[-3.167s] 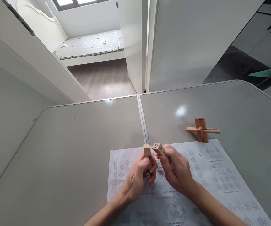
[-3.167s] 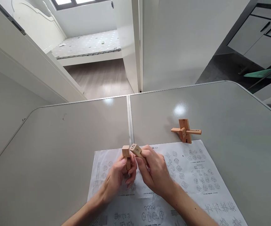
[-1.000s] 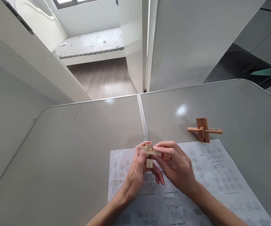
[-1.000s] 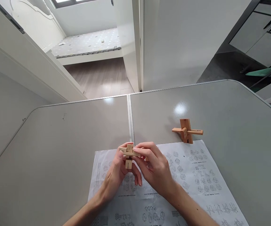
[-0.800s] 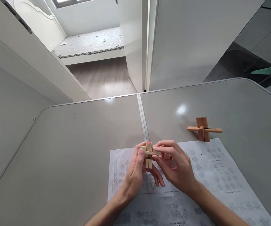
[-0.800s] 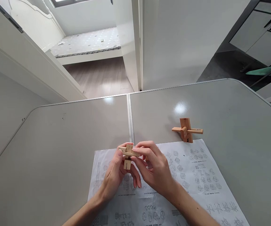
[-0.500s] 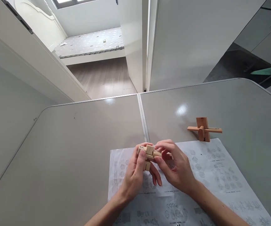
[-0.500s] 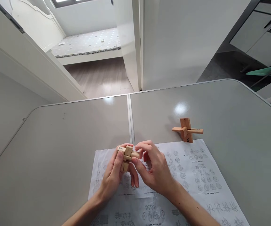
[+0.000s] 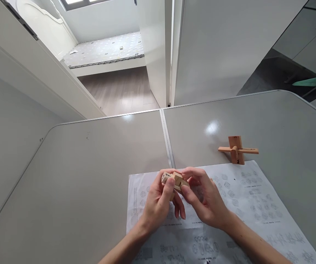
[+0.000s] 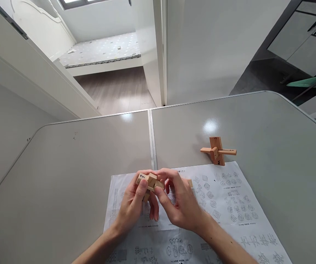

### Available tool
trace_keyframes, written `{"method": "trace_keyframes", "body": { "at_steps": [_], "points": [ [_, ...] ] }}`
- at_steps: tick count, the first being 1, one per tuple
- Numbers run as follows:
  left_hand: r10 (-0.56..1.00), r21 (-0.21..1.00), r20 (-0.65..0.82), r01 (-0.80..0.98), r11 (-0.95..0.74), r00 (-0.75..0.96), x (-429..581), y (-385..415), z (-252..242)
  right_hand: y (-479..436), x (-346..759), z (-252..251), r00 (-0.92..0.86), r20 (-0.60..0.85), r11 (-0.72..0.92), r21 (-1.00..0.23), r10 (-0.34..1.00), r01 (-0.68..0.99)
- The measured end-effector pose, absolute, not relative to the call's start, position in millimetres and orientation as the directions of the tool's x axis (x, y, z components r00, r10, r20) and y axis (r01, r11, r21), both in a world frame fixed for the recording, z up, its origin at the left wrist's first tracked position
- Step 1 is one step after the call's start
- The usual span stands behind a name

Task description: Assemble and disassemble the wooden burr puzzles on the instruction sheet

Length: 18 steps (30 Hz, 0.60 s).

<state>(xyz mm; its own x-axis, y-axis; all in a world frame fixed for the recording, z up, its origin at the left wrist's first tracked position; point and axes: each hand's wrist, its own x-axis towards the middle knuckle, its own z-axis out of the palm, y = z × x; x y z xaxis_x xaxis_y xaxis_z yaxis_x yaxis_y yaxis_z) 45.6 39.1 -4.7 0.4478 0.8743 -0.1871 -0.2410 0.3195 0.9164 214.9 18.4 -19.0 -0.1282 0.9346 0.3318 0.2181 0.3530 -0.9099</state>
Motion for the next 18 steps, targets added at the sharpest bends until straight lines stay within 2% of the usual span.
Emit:
{"method": "trace_keyframes", "body": {
  "at_steps": [7,13,18],
  "points": [
    [0.887,0.934,-0.167,-0.218,0.282,0.431,44,38,-8,15,213,-22,-0.148,0.308,0.32,-0.945,0.94,0.065],
    [0.894,0.938,-0.164,-0.216,0.272,0.418,44,38,-5,11,208,-17,-0.199,0.242,0.225,-0.969,0.95,-0.103],
    [0.891,0.936,-0.16,-0.222,0.273,0.424,44,39,-2,12,208,-11,-0.205,0.224,0.199,-0.97,0.953,-0.137]
  ]
}}
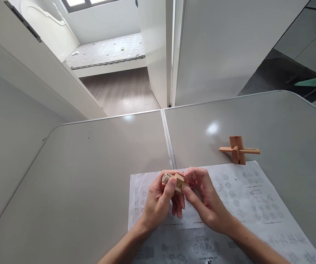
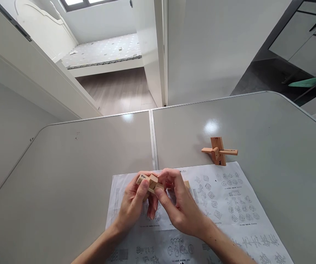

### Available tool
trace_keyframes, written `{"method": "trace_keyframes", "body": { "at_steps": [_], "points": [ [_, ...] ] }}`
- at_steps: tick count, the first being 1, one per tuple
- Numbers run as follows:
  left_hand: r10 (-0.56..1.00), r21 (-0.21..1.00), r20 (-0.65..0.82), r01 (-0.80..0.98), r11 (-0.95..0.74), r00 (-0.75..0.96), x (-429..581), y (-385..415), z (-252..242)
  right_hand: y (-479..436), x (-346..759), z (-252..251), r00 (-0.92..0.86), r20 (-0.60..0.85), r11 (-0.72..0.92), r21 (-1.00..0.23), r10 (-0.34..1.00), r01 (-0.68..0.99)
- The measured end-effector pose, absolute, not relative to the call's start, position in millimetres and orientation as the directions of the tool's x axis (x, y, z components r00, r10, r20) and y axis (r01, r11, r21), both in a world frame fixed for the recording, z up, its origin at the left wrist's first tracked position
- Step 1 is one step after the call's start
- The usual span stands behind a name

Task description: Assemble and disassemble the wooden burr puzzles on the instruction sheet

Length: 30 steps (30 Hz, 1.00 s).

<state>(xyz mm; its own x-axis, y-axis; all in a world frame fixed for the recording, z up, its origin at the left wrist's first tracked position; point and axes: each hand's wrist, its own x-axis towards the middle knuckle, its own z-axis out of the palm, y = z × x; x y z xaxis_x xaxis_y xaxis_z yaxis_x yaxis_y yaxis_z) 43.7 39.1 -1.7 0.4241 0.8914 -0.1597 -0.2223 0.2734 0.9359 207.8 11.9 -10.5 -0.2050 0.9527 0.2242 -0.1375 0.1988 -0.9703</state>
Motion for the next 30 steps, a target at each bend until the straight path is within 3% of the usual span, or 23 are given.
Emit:
{"method": "trace_keyframes", "body": {
  "at_steps": [8,11,19,30],
  "points": [
    [0.878,0.923,-0.14,-0.261,0.283,0.458,44,39,-8,12,212,-21,-0.162,0.253,0.258,-0.966,0.954,0.008],
    [0.876,0.919,-0.153,-0.26,0.297,0.457,44,39,-10,12,213,-21,-0.154,0.206,0.211,-0.977,0.967,0.022],
    [0.863,0.919,-0.155,-0.251,0.305,0.48,44,40,-7,13,215,-13,-0.171,0.105,0.102,-0.994,0.98,-0.022],
    [0.819,0.899,-0.118,-0.289,0.328,0.562,42,36,-3,19,223,-2,-0.166,-0.07,-0.106,-0.97,0.984,-0.218]
  ]
}}
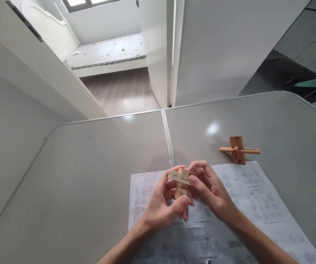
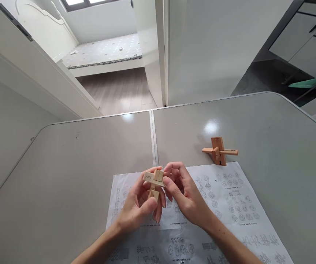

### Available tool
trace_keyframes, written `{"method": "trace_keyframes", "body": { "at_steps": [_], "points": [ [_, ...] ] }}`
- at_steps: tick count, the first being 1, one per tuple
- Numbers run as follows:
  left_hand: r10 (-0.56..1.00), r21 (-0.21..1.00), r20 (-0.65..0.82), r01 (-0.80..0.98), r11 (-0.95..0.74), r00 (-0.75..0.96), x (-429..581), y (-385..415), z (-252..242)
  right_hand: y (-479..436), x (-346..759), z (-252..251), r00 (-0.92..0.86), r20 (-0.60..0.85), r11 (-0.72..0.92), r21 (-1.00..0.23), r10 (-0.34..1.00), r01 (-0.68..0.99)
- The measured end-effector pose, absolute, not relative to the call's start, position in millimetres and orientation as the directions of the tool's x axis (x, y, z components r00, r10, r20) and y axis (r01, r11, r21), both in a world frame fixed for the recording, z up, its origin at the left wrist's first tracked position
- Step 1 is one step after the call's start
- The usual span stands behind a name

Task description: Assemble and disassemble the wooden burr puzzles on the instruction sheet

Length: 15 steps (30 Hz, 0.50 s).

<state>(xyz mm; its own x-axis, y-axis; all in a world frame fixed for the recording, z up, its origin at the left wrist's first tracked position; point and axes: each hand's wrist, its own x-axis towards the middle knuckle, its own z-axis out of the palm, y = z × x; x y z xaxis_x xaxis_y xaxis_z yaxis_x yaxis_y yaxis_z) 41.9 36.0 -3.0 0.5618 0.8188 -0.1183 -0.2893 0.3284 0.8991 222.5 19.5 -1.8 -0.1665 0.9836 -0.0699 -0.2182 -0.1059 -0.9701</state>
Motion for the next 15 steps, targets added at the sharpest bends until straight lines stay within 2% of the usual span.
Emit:
{"method": "trace_keyframes", "body": {
  "at_steps": [8,15],
  "points": [
    [0.824,0.894,-0.161,-0.272,0.355,0.544,40.9,37.3,-5.0,24.9,223.6,4.3,-0.222,-0.17,-0.24,-0.908,0.96,-0.343],
    [0.868,0.948,-0.165,-0.169,0.271,0.469,37.2,37.2,-8.9,24.3,222.0,6.6,-0.207,-0.173,-0.228,-0.933,0.963,-0.28]
  ]
}}
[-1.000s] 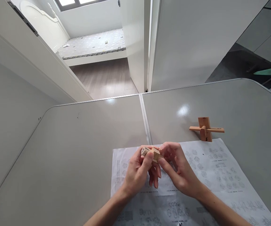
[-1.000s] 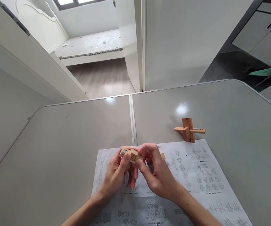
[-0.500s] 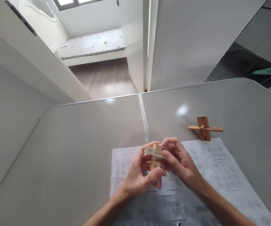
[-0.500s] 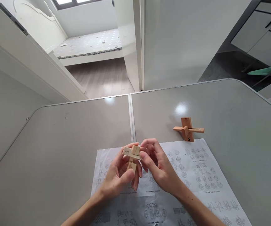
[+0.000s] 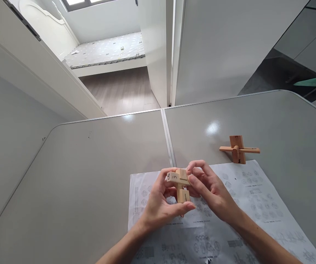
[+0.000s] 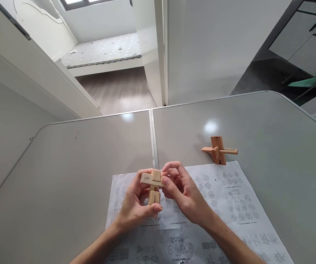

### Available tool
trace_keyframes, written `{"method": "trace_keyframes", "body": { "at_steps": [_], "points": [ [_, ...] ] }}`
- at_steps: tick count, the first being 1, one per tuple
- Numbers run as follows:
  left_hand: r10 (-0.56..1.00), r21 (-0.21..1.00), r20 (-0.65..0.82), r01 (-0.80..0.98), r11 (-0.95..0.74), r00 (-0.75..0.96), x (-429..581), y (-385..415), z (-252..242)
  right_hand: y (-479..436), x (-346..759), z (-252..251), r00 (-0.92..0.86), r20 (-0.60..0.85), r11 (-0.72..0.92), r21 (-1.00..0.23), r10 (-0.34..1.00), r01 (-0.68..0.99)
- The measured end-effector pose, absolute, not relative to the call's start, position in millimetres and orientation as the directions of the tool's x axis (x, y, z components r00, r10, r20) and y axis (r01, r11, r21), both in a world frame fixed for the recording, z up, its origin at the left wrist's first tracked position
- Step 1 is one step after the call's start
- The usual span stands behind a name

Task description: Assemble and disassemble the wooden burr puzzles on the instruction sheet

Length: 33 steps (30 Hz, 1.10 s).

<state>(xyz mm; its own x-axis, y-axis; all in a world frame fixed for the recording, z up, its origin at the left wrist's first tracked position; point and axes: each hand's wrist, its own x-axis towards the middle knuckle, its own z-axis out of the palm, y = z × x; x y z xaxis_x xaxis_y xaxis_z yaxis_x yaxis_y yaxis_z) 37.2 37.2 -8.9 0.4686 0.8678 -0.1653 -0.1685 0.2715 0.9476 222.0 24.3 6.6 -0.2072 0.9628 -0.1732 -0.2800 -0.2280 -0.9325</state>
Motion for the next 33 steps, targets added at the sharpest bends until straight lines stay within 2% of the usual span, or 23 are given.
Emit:
{"method": "trace_keyframes", "body": {
  "at_steps": [12,20,30,33],
  "points": [
    [0.865,0.961,-0.16,-0.126,0.247,0.476,38.0,37.9,-2.9,29.3,228.1,12.1,-0.322,-0.315,-0.428,-0.816,0.893,-0.389],
    [0.881,0.964,-0.181,-0.1,0.247,0.437,37.0,39.6,-3.6,28.3,226.1,14.7,-0.28,-0.233,-0.319,-0.892,0.931,-0.32],
    [0.884,0.973,-0.161,-0.08,0.217,0.439,39.1,39.2,-1.0,30.4,228.4,16.1,-0.307,-0.345,-0.451,-0.79,0.887,-0.415],
    [0.889,0.975,-0.166,-0.064,0.212,0.426,38.9,40.1,-1.6,29.7,227.5,16.8,-0.295,-0.332,-0.431,-0.809,0.896,-0.399]
  ]
}}
